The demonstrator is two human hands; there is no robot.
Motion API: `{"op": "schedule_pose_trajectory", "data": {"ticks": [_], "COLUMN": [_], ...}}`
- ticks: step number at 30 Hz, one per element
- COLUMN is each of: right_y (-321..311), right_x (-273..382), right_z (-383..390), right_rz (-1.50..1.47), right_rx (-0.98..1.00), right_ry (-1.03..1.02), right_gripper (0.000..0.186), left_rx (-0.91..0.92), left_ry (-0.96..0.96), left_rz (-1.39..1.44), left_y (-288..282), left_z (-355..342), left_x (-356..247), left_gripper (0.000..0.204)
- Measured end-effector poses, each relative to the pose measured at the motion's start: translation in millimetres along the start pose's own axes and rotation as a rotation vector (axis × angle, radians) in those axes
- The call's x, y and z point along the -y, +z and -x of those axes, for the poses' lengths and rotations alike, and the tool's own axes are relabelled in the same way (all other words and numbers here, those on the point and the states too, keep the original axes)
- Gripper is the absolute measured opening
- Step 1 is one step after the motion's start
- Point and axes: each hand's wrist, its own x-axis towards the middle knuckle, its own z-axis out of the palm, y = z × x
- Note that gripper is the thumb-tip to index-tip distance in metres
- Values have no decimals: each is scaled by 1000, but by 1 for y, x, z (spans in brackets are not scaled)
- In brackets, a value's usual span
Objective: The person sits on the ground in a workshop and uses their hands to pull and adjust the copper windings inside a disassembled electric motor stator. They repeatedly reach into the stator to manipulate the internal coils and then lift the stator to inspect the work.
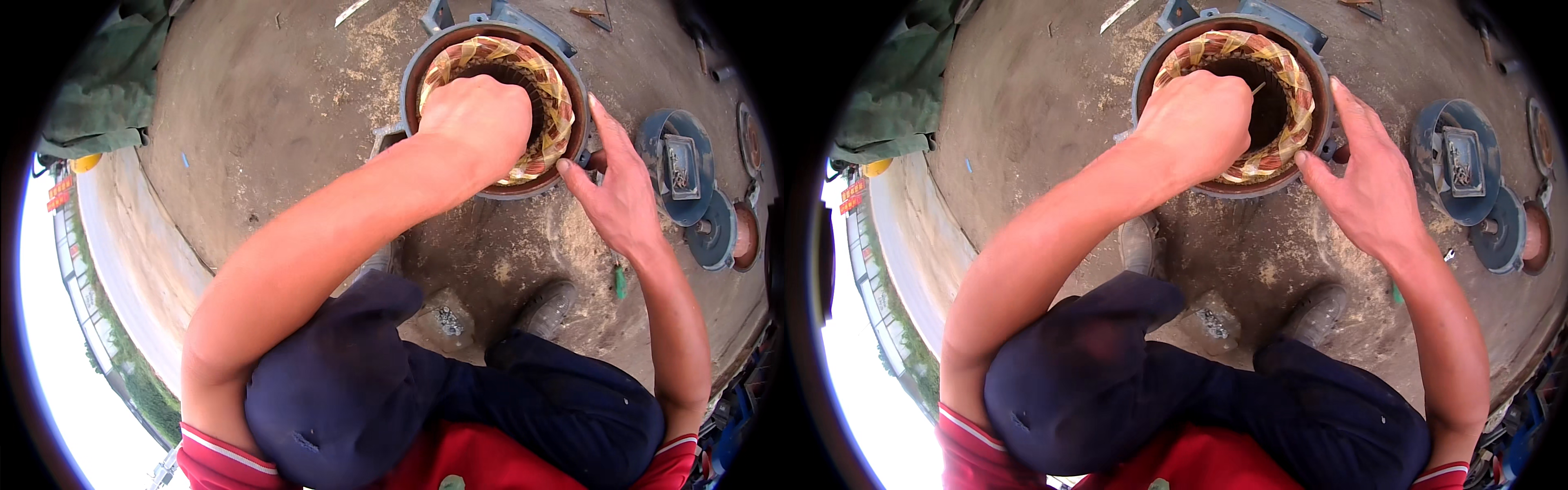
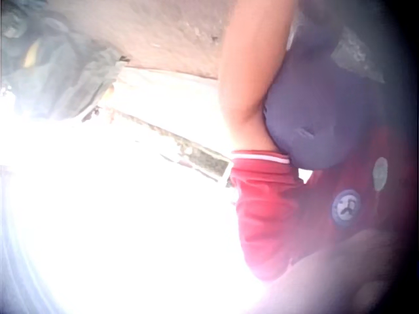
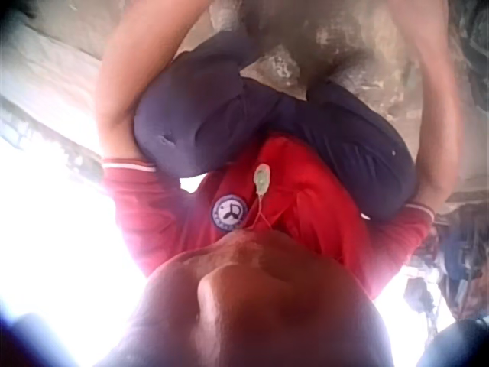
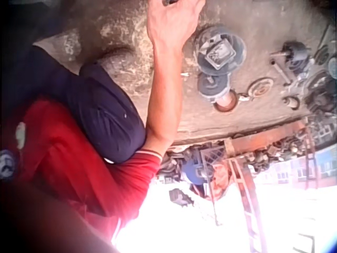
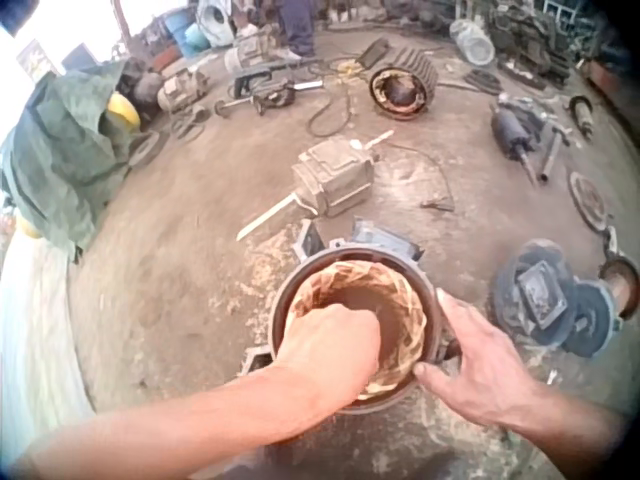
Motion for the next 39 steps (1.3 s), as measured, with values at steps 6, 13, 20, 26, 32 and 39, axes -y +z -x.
{"op": "schedule_pose_trajectory", "data": {"ticks": [6,13,20,26,32,39], "right_y": [2,1,1,2,-1,-6], "right_x": [-3,-4,-10,-16,-15,-10], "right_z": [-1,-2,-1,-1,-3,-2], "right_rz": [-2,-26,-14,-18,49,-84], "right_rx": [-5,0,-28,-35,-2,48], "right_ry": [-26,-27,-87,-122,-95,12], "right_gripper": [78,78,79,78,78,80], "left_rx": [-125,-135,-276,-269,-161,6], "left_ry": [-180,-222,-181,-98,92,335], "left_rz": [269,210,74,-96,-363,-304], "left_y": [10,16,22,28,3,10], "left_z": [-6,-16,-30,-37,-33,-5], "left_x": [4,3,0,5,4,9], "left_gripper": [29,28,25,20,14,11]}}
